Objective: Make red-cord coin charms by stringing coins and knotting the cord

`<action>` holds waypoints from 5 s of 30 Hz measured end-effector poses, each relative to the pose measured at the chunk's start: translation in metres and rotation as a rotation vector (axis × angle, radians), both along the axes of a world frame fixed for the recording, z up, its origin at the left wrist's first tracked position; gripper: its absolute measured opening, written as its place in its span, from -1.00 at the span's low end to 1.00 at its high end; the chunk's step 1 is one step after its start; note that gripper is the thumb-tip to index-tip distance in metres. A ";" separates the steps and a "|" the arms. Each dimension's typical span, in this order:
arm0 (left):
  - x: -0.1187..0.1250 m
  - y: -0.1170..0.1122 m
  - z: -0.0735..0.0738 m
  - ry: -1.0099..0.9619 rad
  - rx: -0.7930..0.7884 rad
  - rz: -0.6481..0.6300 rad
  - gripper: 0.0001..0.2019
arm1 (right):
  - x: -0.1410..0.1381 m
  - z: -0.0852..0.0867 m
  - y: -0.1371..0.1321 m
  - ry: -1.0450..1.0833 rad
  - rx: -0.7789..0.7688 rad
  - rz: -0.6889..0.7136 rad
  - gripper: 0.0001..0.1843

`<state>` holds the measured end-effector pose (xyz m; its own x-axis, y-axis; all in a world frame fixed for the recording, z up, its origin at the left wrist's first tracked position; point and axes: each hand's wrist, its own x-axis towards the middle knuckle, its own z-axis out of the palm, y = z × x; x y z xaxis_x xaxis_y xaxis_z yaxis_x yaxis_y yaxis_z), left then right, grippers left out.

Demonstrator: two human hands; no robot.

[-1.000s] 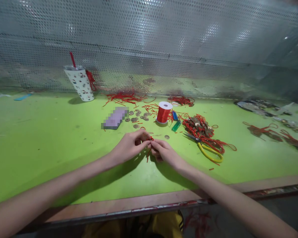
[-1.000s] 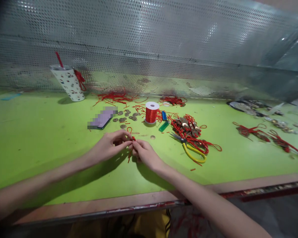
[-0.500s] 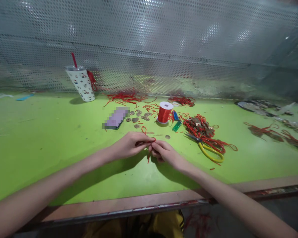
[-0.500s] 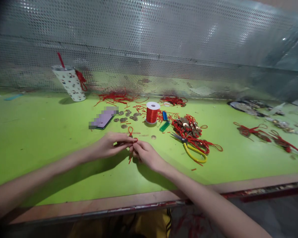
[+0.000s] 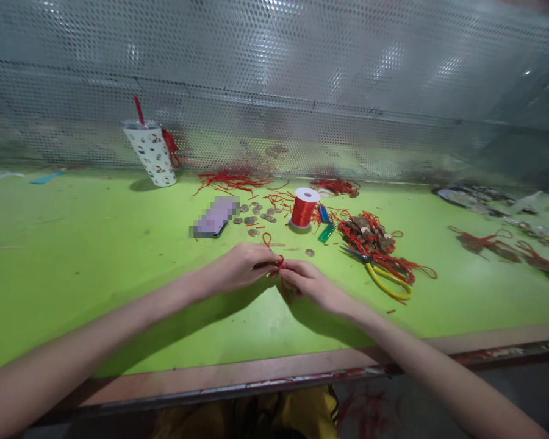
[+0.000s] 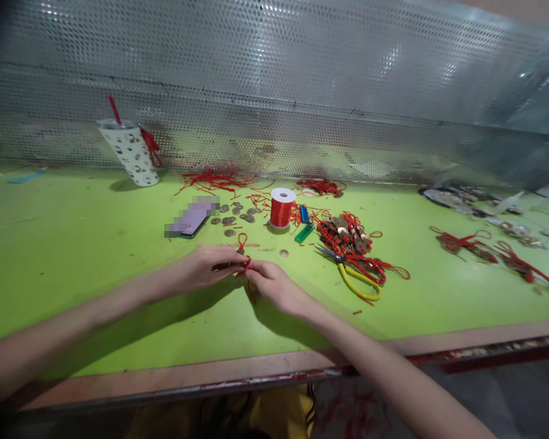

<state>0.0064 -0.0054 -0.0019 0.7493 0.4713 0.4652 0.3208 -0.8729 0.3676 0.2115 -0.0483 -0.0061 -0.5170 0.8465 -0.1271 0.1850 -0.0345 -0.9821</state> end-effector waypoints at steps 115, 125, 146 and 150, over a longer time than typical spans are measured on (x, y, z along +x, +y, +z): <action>-0.014 0.013 0.025 0.047 -0.667 -0.067 -0.75 | 0.006 -0.006 0.008 -0.113 0.437 -0.120 -0.81; -0.008 0.009 0.019 -0.070 -0.776 -0.036 -0.74 | 0.008 -0.014 0.008 -0.155 0.650 -0.139 -0.80; -0.004 0.006 0.010 -0.281 -0.896 0.044 -0.75 | 0.004 -0.005 0.007 0.129 0.302 -0.155 -0.75; -0.002 0.003 0.012 -0.265 -0.822 0.079 -0.79 | 0.004 -0.007 0.009 0.173 0.240 -0.155 -0.75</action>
